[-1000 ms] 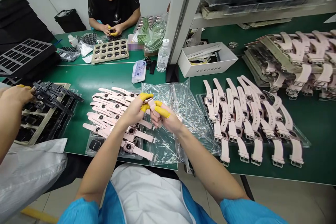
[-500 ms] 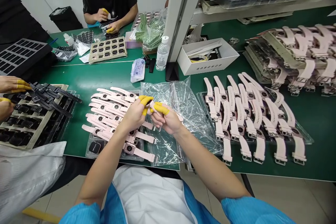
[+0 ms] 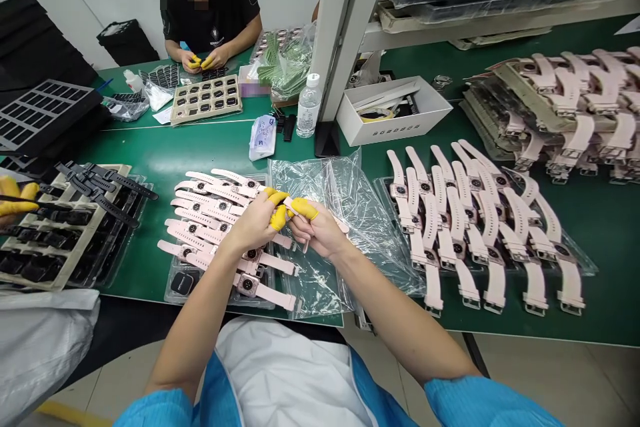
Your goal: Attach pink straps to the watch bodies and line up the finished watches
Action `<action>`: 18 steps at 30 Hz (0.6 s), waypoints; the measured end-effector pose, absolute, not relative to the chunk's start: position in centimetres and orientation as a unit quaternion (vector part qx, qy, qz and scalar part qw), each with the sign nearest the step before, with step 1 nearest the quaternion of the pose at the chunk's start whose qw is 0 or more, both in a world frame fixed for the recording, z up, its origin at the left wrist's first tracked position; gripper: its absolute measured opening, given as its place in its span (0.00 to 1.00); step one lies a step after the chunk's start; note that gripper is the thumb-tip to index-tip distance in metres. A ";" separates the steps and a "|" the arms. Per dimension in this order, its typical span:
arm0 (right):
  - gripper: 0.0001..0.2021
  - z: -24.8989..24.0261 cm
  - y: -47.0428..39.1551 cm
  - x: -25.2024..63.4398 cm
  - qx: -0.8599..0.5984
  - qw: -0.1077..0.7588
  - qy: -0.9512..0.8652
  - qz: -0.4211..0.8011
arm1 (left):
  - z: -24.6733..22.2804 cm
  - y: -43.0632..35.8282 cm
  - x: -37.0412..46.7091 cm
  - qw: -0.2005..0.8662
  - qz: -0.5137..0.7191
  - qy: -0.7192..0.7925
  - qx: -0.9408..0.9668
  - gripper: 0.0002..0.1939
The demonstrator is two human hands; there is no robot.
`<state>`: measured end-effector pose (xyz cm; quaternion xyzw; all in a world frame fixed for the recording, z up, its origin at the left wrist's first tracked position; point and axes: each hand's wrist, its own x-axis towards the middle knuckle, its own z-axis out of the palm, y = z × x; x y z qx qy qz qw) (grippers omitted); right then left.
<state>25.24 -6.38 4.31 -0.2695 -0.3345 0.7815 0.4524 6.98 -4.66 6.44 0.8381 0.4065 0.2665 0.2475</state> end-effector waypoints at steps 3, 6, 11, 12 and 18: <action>0.19 4.3 -6.2 25.2 -0.264 0.451 -0.337 0.784 | 6.3 -4.6 6.6 0.314 0.319 0.406 0.797 0.20; 0.21 4.3 -6.0 25.1 -0.271 0.443 -0.348 0.781 | 6.2 -4.6 6.7 0.342 0.390 0.412 0.749 0.16; 0.19 5.0 -5.6 25.3 -0.243 0.316 -0.386 0.832 | 7.2 -4.0 6.6 0.343 0.544 0.433 0.632 0.14; 0.16 5.1 -5.4 25.5 -0.243 0.293 -0.402 0.833 | 7.5 -3.6 6.3 0.339 0.593 0.450 0.575 0.16; 0.12 5.9 -4.0 26.8 -0.322 0.311 -0.492 0.747 | 8.4 -1.2 4.7 0.256 0.675 0.522 0.454 0.23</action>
